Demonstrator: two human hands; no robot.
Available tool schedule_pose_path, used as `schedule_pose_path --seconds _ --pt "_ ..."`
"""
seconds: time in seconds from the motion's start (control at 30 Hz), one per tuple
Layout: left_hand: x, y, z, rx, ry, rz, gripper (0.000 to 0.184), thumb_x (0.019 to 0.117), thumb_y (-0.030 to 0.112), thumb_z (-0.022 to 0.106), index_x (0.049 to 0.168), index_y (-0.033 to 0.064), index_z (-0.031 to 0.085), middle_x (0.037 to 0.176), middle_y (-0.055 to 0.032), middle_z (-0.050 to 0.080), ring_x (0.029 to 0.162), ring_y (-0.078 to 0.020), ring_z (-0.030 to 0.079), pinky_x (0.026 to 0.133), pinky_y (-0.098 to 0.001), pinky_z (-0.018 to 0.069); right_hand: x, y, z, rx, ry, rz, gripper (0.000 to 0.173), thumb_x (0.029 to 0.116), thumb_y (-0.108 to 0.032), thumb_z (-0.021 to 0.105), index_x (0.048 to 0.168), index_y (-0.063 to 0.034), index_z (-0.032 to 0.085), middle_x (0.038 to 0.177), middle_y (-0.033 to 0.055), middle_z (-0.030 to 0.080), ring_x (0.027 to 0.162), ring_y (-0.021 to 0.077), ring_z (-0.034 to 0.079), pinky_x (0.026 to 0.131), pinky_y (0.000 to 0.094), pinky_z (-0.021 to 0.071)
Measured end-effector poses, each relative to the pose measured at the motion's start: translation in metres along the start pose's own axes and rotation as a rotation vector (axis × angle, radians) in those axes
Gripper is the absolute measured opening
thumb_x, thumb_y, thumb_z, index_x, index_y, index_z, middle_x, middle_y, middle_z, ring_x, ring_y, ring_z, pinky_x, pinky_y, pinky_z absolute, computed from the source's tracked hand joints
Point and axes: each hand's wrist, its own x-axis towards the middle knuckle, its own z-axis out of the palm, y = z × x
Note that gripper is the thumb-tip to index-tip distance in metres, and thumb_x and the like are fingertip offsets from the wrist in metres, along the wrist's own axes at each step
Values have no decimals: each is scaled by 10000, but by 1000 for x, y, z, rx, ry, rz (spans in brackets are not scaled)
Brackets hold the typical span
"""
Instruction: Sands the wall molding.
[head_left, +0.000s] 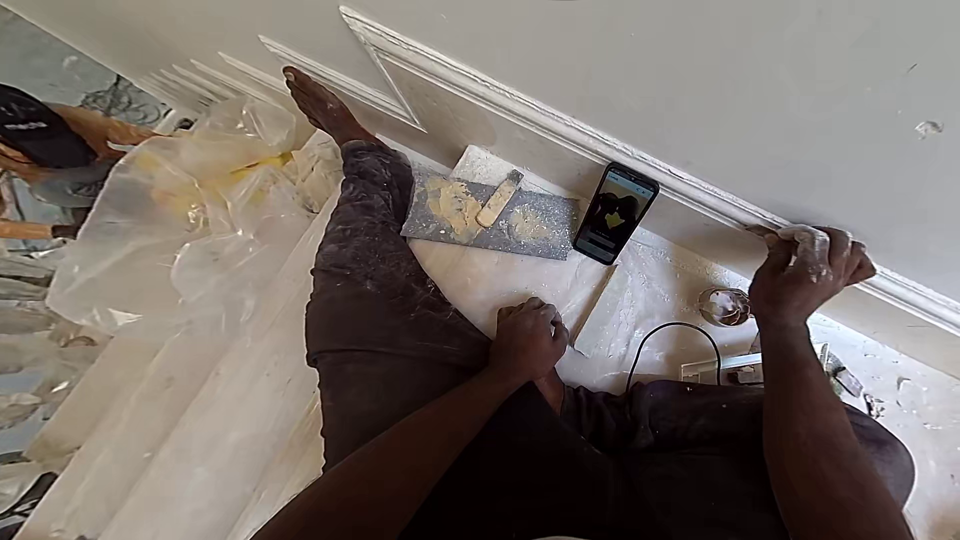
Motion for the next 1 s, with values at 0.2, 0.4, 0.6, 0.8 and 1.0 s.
schedule_pose_path --seconds 0.2,0.4,0.6,0.8,1.0 --pt "-2 -3 1 -30 38 20 276 1006 321 517 990 165 744 1046 -33 704 1039 -208 654 992 -497 435 14 -56 29 84 23 -159 166 1023 -243 615 989 -121 723 990 137 707 966 351 637 944 558 382" --pt "-5 -5 1 -37 43 5 265 1003 318 528 994 167 746 1060 -32 705 1046 -214 654 997 -502 440 1 -1 -7 -34 -72 16 238 1029 -287 600 1043 -88 730 1072 188 705 1054 408 635 983 635 363" --pt "0 0 1 -12 11 24 272 1007 319 532 986 155 748 1070 -38 718 1056 -221 661 1007 -510 440 7 -39 17 40 -33 -69 235 1030 -280 598 1020 -91 737 1041 186 708 1016 398 645 990 627 371" --pt "-5 -8 0 -72 51 33 262 1006 309 539 996 148 746 1077 -42 716 1070 -227 656 1005 -509 443 12 -44 10 31 -81 -91 225 1041 -274 583 1036 -116 744 1067 163 722 1031 380 660 993 636 375" --pt "1 2 -2 -2 -8 -4 265 1006 329 533 984 170 744 1056 -23 706 1049 -196 651 1003 -488 430 2 0 -6 -34 -25 21 194 1018 -263 619 996 -112 740 1023 167 707 1028 387 637 982 611 355"
